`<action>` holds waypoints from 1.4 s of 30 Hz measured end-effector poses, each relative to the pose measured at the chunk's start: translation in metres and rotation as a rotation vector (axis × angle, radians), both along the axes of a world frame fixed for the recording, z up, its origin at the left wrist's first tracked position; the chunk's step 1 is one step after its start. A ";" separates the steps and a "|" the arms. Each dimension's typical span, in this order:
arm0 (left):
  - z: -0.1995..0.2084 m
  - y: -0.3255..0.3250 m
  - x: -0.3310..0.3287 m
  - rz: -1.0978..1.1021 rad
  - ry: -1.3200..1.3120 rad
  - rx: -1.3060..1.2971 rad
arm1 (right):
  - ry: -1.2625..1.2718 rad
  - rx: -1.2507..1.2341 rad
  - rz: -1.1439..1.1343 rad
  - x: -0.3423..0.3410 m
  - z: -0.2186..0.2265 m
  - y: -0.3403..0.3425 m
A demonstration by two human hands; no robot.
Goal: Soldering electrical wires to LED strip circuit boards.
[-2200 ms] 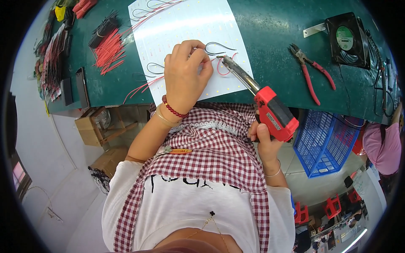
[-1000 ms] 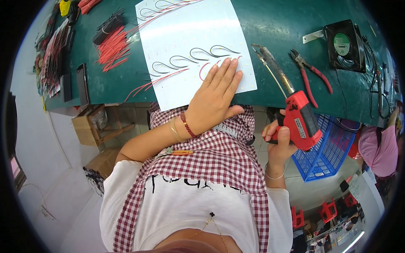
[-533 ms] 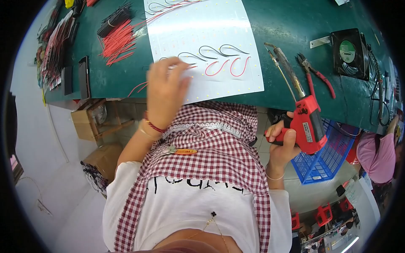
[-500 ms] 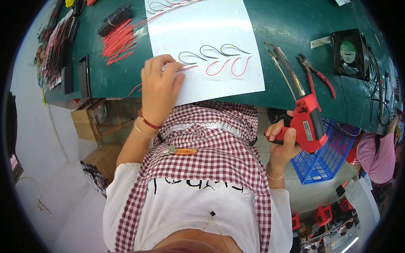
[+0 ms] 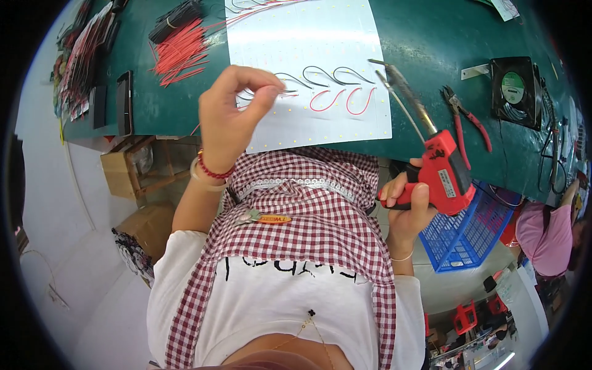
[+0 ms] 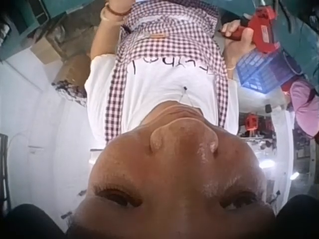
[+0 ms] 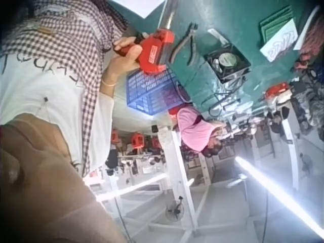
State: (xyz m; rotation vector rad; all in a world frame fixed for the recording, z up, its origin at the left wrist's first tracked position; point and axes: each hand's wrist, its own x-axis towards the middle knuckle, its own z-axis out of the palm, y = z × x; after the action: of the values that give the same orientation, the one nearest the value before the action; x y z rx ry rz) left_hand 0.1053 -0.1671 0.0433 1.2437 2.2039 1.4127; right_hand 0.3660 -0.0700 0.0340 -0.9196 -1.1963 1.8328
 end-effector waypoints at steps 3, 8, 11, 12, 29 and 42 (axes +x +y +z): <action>-0.013 0.013 0.012 -0.003 -0.278 -0.015 | -0.082 -0.001 0.075 -0.001 -0.002 -0.005; -0.046 0.019 0.020 0.043 0.327 -0.084 | -0.186 -0.138 0.214 0.006 -0.007 -0.010; -0.048 0.020 0.023 0.057 0.421 -0.078 | -0.261 -0.129 0.235 0.005 -0.007 -0.013; -0.049 0.021 0.024 0.061 0.420 -0.091 | -0.261 -0.129 0.235 0.006 -0.008 -0.014; -0.048 0.025 0.027 0.084 0.436 -0.141 | -0.316 -0.053 0.291 0.010 -0.010 -0.018; -0.035 0.002 0.070 -0.385 0.379 -0.332 | -0.179 0.045 0.054 0.003 -0.004 -0.007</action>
State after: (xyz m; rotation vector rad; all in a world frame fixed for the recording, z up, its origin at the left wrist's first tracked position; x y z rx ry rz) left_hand 0.1748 -0.1651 0.0087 1.7897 2.1376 0.6784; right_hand 0.3690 -0.0765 0.0298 -1.0524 -1.3785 1.7877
